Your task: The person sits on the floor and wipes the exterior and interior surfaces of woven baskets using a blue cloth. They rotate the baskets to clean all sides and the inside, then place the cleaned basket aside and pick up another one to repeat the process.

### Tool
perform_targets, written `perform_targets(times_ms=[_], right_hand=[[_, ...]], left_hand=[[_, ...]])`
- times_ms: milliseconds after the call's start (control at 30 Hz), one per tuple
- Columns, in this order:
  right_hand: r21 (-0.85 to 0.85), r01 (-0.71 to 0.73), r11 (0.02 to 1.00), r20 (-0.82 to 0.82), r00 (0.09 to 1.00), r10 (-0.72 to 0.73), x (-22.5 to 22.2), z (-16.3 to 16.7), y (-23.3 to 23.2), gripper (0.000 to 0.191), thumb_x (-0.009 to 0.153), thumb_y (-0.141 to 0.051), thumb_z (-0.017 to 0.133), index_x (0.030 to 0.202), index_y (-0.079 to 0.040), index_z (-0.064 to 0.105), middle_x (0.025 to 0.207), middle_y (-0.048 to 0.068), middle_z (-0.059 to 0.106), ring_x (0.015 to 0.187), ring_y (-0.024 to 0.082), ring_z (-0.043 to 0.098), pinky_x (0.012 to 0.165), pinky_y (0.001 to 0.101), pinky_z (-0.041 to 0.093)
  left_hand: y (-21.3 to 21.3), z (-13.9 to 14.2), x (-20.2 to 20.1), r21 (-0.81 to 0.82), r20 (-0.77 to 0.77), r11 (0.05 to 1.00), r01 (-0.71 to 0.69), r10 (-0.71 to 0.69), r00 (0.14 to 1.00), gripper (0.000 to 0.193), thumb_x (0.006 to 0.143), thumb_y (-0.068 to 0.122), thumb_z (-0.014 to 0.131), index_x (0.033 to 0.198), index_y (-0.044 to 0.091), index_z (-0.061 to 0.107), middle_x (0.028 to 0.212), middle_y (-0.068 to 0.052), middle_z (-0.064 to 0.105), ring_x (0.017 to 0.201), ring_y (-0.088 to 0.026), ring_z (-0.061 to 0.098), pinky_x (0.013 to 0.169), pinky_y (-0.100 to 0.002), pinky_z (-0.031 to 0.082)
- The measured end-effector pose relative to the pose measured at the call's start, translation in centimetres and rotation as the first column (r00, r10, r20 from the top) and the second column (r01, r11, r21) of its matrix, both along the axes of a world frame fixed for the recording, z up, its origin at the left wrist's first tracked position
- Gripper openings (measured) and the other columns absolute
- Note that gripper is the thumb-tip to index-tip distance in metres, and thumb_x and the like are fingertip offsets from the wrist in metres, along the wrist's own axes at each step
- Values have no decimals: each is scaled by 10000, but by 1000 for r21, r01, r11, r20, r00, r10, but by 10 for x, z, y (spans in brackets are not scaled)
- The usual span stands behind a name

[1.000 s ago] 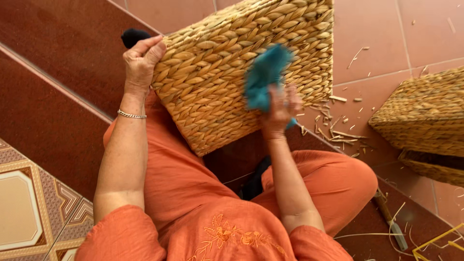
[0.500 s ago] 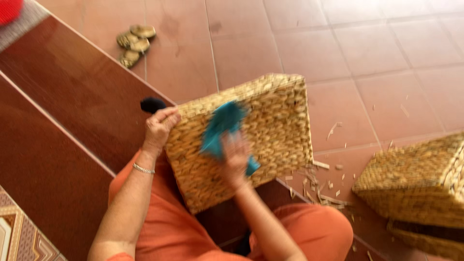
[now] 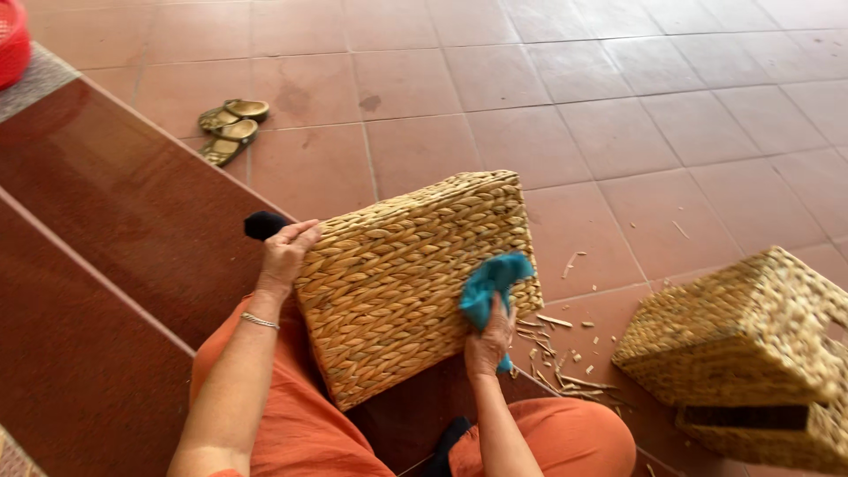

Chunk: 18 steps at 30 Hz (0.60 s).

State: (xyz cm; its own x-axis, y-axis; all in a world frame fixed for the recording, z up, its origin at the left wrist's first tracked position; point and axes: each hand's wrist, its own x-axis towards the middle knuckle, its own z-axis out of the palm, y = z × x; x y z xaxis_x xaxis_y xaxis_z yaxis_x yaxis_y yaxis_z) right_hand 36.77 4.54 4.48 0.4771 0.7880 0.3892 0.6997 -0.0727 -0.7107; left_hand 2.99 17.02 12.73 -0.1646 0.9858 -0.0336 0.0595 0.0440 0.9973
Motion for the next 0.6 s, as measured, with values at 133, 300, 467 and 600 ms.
perform_targets(times_ms=[133, 300, 467, 600], right_hand=[[-183, 182, 966, -578, 775, -256, 8, 0, -34, 745, 930, -129, 626, 1600, -176, 303, 1434, 140, 559, 1281, 367, 571, 1071, 449, 427], [-308, -91, 947, -935, -156, -319, -72, 0, -104, 353, 1022, -259, 482, 1326, -79, 490, 1024, 191, 623, 829, 342, 645, 709, 506, 557], [-204, -327, 923, -940, -199, -279, -109, 6, -137, 429, 1021, -218, 524, 1423, -66, 526, 1254, 109, 715, 1065, 270, 701, 927, 413, 582], [-159, -229, 960, -970, -143, -195, -95, 8, -124, 467, 986, -282, 539, 1413, -92, 528, 1229, 102, 691, 1047, 264, 675, 926, 431, 557]], left_hand=[[-11, 12, -6, -15, -37, 985, 171, -171, 985, 516, 884, 208, 718, 1347, -10, 653, 1261, -140, 716, 1147, -177, 669, 971, -266, 536], [-27, 11, -8, -96, -84, 984, 150, -158, 984, 633, 823, 242, 765, 1395, 19, 609, 1241, -152, 705, 1112, -200, 679, 960, -305, 560], [-25, 9, -1, -25, -261, 995, 96, -99, 960, 596, 870, 297, 766, 1380, 14, 643, 1249, -145, 715, 1130, -200, 672, 983, -314, 537], [-5, 25, 10, -117, -402, 990, 81, -122, 908, 706, 860, 492, 718, 1393, 38, 631, 1245, -158, 689, 1172, -244, 645, 975, -391, 523]])
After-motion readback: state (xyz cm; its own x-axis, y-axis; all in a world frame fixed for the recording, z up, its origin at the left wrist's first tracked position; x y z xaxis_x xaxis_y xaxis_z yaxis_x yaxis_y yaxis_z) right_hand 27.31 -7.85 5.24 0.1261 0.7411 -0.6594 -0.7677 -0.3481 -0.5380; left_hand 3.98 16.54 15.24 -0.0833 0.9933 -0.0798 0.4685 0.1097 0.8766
